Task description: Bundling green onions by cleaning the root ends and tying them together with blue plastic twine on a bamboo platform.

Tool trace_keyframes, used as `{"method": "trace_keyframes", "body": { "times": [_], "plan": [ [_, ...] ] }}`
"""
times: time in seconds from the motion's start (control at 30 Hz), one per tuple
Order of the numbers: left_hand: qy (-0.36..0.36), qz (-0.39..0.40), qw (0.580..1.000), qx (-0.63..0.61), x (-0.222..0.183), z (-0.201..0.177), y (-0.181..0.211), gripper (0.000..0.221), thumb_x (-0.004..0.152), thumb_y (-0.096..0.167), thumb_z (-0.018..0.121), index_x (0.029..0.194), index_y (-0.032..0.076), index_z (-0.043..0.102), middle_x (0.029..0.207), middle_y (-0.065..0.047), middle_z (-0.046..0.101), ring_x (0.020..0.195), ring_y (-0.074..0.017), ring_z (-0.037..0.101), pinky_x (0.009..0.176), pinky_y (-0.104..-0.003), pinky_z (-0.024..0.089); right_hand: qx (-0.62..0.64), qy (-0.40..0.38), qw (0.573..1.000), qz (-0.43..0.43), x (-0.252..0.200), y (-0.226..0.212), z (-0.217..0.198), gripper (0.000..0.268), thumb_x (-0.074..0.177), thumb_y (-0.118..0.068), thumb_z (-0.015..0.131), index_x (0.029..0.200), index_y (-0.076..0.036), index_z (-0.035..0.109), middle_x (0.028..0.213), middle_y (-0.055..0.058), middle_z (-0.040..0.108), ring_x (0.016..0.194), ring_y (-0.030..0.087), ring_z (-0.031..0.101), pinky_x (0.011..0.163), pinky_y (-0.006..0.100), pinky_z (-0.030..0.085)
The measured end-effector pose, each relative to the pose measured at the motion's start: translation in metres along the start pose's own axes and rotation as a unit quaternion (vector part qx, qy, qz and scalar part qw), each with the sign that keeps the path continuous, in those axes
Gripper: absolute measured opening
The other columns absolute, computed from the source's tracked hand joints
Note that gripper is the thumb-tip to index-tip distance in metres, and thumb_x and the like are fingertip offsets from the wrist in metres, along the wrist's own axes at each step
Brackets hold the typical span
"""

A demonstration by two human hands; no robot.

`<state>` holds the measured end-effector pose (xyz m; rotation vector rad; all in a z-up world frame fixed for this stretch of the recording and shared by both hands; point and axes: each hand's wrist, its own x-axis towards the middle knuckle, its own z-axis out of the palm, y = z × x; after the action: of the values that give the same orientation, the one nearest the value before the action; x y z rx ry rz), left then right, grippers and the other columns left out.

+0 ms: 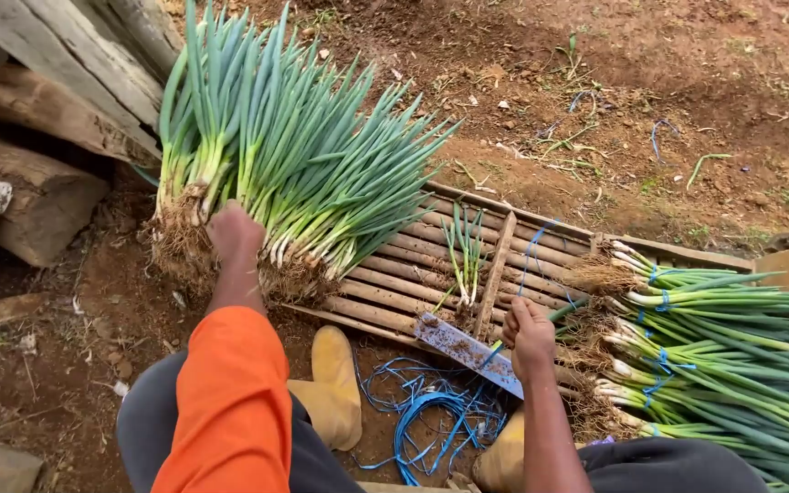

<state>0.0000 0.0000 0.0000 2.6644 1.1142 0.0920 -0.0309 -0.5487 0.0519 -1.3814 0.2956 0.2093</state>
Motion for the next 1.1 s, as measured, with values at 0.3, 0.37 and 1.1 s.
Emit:
{"method": "trace_keyframes", "body": {
  "times": [0.3, 0.37, 1.1],
  "plan": [
    [-0.084, -0.030, 0.966, -0.243, -0.021, -0.069, 0.012, 0.074, 0.082, 0.028, 0.071, 0.144, -0.005, 0.050, 0.129, -0.030, 0.060, 0.120, -0.0459, 0.059, 0.097, -0.058, 0.046, 0.010, -0.106, 0.994, -0.001, -0.025, -0.034, 0.035, 0.023, 0.109, -0.015, 0.045, 0.107, -0.001, 0.064, 0.064, -0.002, 0.030, 0.047, 0.005, 0.021, 0.044, 0.021, 0.020],
    [-0.110, -0.033, 0.953, -0.280, -0.041, -0.096, 0.026, 0.081, 0.079, 0.036, 0.070, 0.146, -0.004, 0.050, 0.135, -0.030, 0.056, 0.126, -0.0463, 0.055, 0.101, -0.060, 0.042, 0.019, -0.110, 0.994, -0.001, -0.021, -0.027, 0.031, 0.023, 0.109, -0.015, 0.046, 0.107, -0.001, 0.064, 0.064, -0.001, 0.030, 0.047, 0.005, 0.020, 0.043, 0.021, 0.020],
    [-0.402, 0.258, 0.662, -0.577, -0.242, -0.092, 0.234, 0.033, 0.094, 0.014, 0.073, 0.117, -0.001, 0.056, 0.084, -0.025, 0.071, 0.055, -0.0282, 0.072, 0.062, -0.038, 0.064, 0.052, -0.088, 0.989, -0.111, -0.049, -0.105, 0.089, 0.036, 0.095, -0.028, 0.075, 0.121, -0.005, 0.068, 0.075, 0.009, 0.067, 0.055, 0.008, 0.059, 0.044, 0.023, 0.048]
  ]
}}
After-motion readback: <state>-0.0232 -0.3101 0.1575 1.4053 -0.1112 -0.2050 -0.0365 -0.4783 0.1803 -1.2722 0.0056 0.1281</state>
